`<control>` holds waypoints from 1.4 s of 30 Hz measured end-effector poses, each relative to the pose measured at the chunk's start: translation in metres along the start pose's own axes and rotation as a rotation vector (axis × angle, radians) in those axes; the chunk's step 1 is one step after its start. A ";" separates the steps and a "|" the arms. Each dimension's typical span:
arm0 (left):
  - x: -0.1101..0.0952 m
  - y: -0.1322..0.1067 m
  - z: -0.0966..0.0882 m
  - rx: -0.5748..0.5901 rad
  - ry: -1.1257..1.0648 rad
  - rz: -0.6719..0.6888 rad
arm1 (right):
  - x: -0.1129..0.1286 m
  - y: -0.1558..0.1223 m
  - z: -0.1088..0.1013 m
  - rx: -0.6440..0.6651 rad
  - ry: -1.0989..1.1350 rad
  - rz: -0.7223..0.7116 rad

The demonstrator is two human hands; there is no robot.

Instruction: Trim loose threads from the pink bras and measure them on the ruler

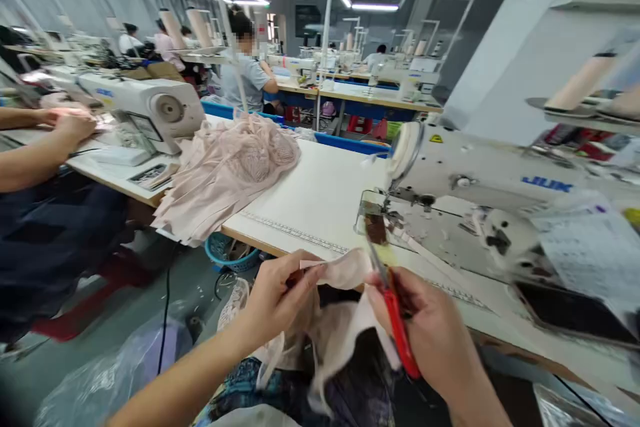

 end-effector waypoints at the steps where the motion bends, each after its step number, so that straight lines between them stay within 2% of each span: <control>1: 0.002 -0.005 0.008 0.048 -0.049 -0.016 | 0.001 0.004 0.004 0.018 0.080 0.042; 3: 0.003 -0.012 0.021 0.080 -0.098 0.009 | 0.004 0.012 0.013 0.055 0.216 0.086; 7: 0.004 -0.020 0.033 0.009 -0.066 0.182 | 0.011 0.019 0.020 0.074 0.255 0.065; 11: 0.005 -0.020 0.036 0.018 -0.053 0.260 | 0.023 0.016 0.018 0.110 -0.007 -0.089; 14: 0.009 -0.019 0.038 0.004 -0.027 0.253 | 0.032 0.017 0.017 0.151 -0.212 -0.211; 17: 0.016 -0.019 0.042 -0.032 -0.036 0.226 | 0.037 0.019 0.017 0.199 -0.319 -0.295; 20: 0.024 -0.019 0.051 0.066 -0.160 0.129 | 0.036 0.020 0.016 0.236 -0.367 -0.291; 24: 0.034 -0.021 0.065 0.286 -0.437 -0.187 | 0.031 0.022 0.014 0.257 -0.382 -0.184; 27: 0.035 -0.022 0.072 0.391 -0.612 -0.291 | 0.026 0.024 0.012 0.263 -0.399 -0.112; 29: 0.036 -0.021 0.073 0.401 -0.665 -0.315 | 0.024 0.025 0.011 0.267 -0.409 -0.090; 37: 0.047 -0.014 0.076 0.300 -0.738 -0.401 | 0.021 0.022 0.010 0.313 -0.431 -0.116; 40: 0.051 -0.014 0.077 0.264 -0.752 -0.400 | 0.017 0.017 0.010 0.321 -0.483 -0.160; 42: 0.055 -0.015 0.079 0.259 -0.736 -0.409 | 0.016 0.015 0.010 0.314 -0.516 -0.238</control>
Point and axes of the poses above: each hand's wrist, its own y-axis towards the middle knuckle, its own z-axis out of the palm, x = y × z, the point moved 5 cm from there along y, towards the middle knuckle, and after that the axes turned 15 degrees about -z, right-handed, at the moved point
